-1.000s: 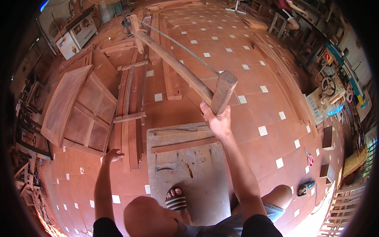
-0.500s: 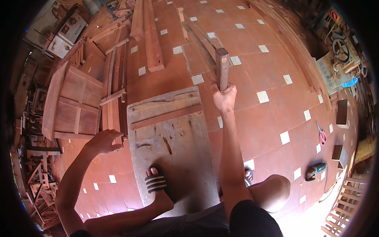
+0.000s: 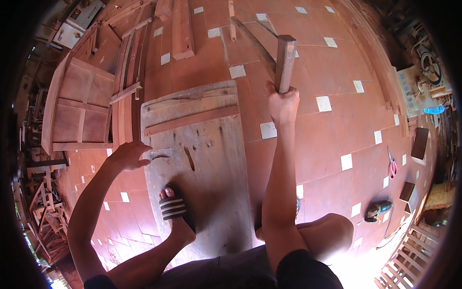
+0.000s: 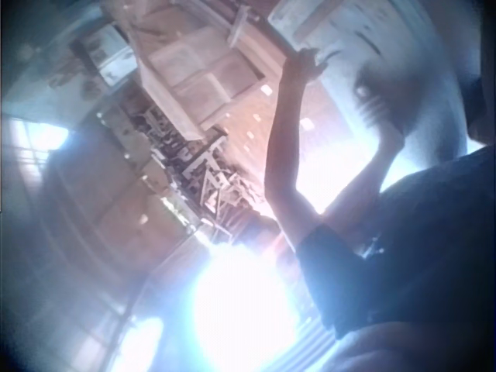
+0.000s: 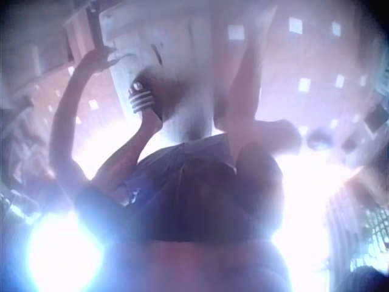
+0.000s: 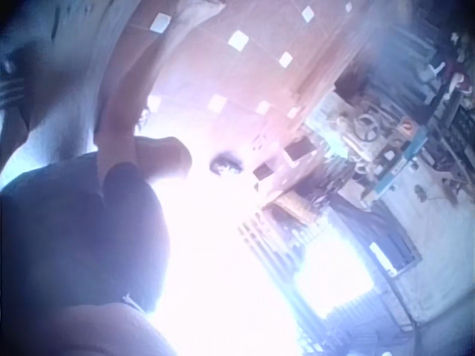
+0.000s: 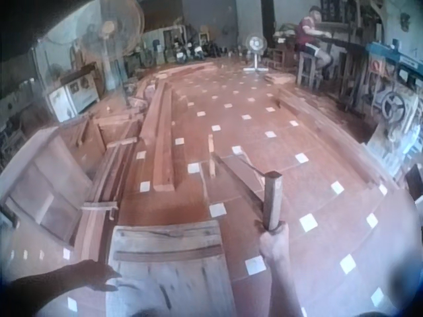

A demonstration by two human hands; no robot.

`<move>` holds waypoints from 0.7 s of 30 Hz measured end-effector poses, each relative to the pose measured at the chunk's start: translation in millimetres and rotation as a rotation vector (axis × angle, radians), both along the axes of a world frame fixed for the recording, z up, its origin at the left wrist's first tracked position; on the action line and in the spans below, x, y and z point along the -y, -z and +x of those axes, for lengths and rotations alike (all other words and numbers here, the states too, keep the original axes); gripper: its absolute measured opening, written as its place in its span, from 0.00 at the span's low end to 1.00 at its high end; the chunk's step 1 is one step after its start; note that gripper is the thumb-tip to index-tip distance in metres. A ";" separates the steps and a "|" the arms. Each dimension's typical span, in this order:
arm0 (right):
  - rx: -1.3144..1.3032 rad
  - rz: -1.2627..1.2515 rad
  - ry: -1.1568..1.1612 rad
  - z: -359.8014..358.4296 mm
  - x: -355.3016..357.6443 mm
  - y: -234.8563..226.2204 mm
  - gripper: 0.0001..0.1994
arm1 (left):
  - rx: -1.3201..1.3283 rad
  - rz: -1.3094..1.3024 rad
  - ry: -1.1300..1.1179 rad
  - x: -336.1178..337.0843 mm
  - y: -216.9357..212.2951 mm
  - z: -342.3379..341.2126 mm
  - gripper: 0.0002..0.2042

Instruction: The person sits on the floor and uses a hand saw to cut a long wooden plank. They hold the wood steady with one hand and saw with the other, then reposition the wood to continue cutting.

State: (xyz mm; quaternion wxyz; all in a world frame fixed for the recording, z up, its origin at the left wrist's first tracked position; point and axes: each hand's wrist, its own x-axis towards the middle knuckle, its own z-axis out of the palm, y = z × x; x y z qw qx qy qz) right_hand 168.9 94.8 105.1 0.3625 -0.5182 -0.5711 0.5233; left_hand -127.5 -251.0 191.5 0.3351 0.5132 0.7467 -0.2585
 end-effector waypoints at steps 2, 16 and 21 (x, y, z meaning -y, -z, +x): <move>-0.008 0.001 0.018 1.5 -3.9 -1.7 0.21 | -0.012 0.035 0.017 -6.4 4.9 2.8 0.26; 0.110 0.004 0.112 -12.2 8.8 29.8 0.19 | -0.190 0.231 0.016 17.8 -91.9 25.1 0.27; 0.163 0.083 0.104 -18.9 37.1 -10.8 0.20 | -0.242 0.169 -0.013 41.9 -125.9 52.4 0.27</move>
